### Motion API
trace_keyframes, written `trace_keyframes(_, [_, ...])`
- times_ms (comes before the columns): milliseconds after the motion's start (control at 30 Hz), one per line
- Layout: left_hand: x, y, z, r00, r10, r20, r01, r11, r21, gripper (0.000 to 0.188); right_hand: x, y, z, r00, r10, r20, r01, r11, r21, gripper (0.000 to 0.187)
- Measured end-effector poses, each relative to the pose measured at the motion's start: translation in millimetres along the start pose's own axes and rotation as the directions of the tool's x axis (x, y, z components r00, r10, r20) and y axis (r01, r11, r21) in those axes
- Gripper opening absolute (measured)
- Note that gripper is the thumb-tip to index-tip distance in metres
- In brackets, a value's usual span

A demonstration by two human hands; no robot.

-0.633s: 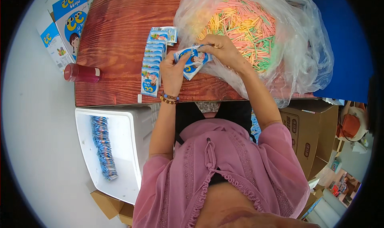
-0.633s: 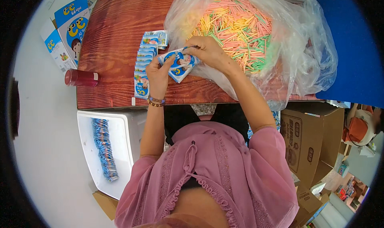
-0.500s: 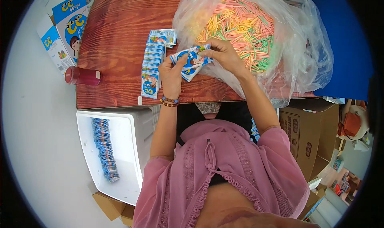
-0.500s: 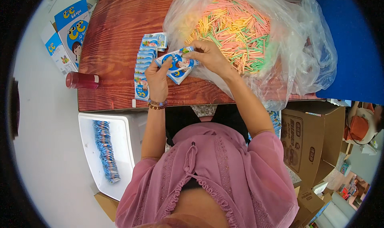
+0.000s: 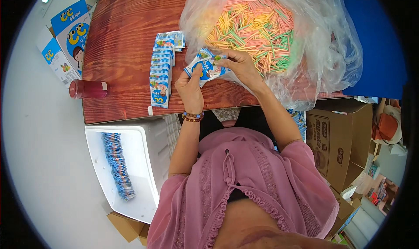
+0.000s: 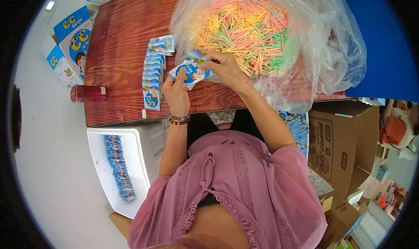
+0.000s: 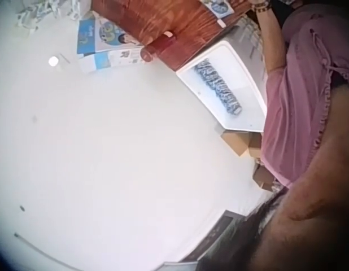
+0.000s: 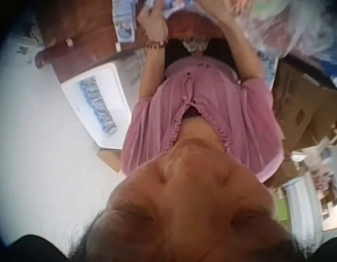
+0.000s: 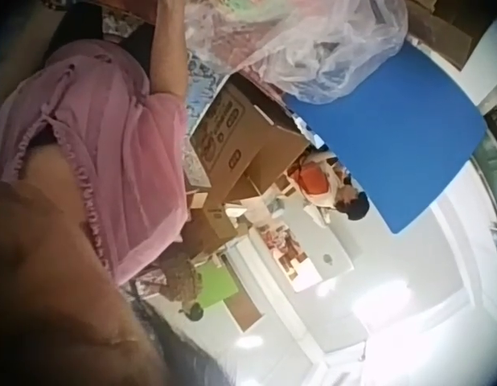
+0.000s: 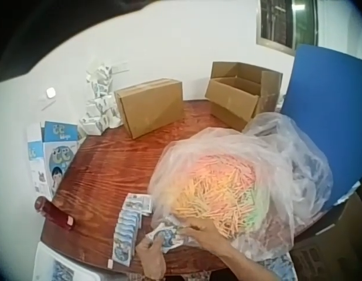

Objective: Sorting small packaged items and colorful sticks into plastic bags and boxes.

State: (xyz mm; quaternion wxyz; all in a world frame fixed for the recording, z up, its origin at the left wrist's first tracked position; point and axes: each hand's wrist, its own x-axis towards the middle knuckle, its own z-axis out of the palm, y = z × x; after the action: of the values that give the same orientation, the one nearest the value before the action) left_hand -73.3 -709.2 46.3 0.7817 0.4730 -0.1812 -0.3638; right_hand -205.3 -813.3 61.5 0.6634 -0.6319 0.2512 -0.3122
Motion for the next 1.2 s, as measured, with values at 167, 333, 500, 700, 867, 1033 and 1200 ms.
trace_keyframes(167, [1, -3, 2, 0.999, -0.037, 0.018, 0.038, 0.998, -0.055, 0.010, -1, -2, 7, 0.993, -0.051, -0.104, 0.063, 0.991, 0.118, 0.013])
trace_keyframes(333, [-1, -8, 5, 0.998, -0.068, 0.000, 0.067, 0.992, -0.104, 0.011, -6, 1, -1, 0.997, 0.037, -0.068, -0.036, 0.999, 0.012, 0.010])
trace_keyframes(500, [-4, -1, 11, 0.985, -0.161, -0.062, 0.145, 0.968, -0.203, 0.013, -11, -9, -8, 0.994, 0.035, -0.108, -0.040, 0.998, -0.046, 0.009])
trace_keyframes(700, [-4, -8, 9, 0.976, -0.208, -0.059, 0.191, 0.959, -0.210, 0.014, -16, -25, -10, 0.950, -0.308, 0.045, 0.309, 0.922, -0.233, 0.011])
trace_keyframes(867, [-4, -9, 12, 0.969, -0.232, -0.083, 0.205, 0.945, -0.255, 0.013, -18, -13, -10, 0.957, -0.256, -0.139, 0.267, 0.961, 0.067, 0.013])
trace_keyframes(1033, [-9, -10, 19, 0.993, -0.102, -0.059, 0.086, 0.971, -0.225, 0.013, -20, -19, -8, 0.972, -0.236, -0.017, 0.230, 0.959, -0.167, 0.014])
trace_keyframes(1200, [-7, -18, 16, 0.998, -0.056, -0.033, 0.051, 0.991, -0.121, 0.013, -23, -23, -9, 0.986, -0.160, 0.055, 0.168, 0.968, -0.188, 0.023])
